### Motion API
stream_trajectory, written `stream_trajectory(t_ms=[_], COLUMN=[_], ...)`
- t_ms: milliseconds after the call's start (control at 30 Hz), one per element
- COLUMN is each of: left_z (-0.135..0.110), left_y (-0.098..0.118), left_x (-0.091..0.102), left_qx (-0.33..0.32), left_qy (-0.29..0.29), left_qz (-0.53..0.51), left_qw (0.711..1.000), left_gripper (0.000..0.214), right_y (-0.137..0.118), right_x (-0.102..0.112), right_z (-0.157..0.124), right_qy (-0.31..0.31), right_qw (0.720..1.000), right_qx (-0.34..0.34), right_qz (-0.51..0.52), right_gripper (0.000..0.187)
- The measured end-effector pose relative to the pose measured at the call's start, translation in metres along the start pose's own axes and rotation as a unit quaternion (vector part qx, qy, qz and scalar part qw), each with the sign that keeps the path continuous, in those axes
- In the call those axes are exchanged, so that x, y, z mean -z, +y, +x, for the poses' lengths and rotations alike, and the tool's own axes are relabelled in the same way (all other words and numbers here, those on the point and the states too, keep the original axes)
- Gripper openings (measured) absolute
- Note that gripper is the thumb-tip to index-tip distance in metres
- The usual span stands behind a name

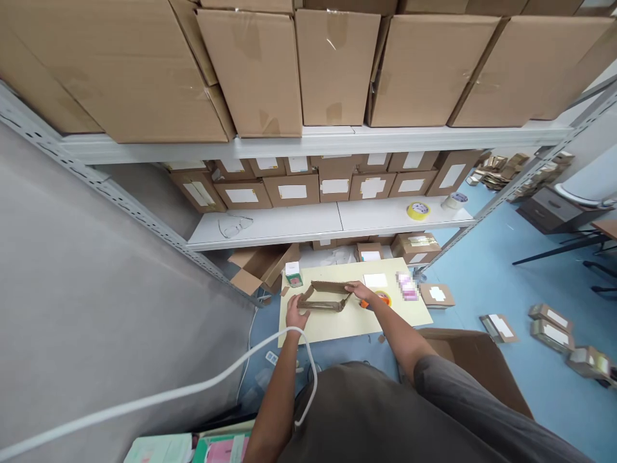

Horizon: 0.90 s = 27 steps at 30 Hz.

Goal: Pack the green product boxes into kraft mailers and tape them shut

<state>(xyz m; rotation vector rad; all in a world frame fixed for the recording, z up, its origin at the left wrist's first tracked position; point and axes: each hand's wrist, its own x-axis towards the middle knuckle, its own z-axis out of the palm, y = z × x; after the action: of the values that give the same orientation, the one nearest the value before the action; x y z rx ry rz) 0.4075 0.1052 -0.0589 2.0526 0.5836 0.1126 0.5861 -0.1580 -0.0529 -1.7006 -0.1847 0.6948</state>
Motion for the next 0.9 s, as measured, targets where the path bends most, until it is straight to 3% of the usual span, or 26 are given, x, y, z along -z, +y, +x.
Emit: stream_trajectory(t_ms=[167, 267, 467, 700, 900], left_z=[-0.013, -0.023, -0.016, -0.003, -0.002], left_y=[-0.001, -0.002, -0.009, -0.027, -0.035], left_x=[-0.021, -0.038, -0.053, -0.06, -0.074], left_qx=[-0.075, -0.122, -0.106, -0.028, -0.005], left_qy=[-0.041, -0.066, -0.081, -0.038, 0.075], left_qz=[0.068, 0.104, 0.109, -0.026, -0.084], left_qw=[0.994, 0.985, 0.985, 0.999, 0.994], left_gripper=[0.021, 0.02, 0.022, 0.023, 0.026], right_y=[0.017, 0.034, 0.062, 0.083, 0.1], right_x=[0.007, 0.006, -0.002, 0.005, 0.005], right_z=[0.004, 0.011, 0.022, 0.008, -0.013], right_qy=[0.014, 0.003, 0.076, 0.139, 0.121], right_qw=[1.0, 1.0, 0.995, 0.987, 0.991], right_qx=[-0.019, -0.031, 0.007, 0.031, 0.012], right_qz=[0.002, 0.003, 0.064, 0.078, 0.049], right_gripper=[0.034, 0.037, 0.033, 0.038, 0.043])
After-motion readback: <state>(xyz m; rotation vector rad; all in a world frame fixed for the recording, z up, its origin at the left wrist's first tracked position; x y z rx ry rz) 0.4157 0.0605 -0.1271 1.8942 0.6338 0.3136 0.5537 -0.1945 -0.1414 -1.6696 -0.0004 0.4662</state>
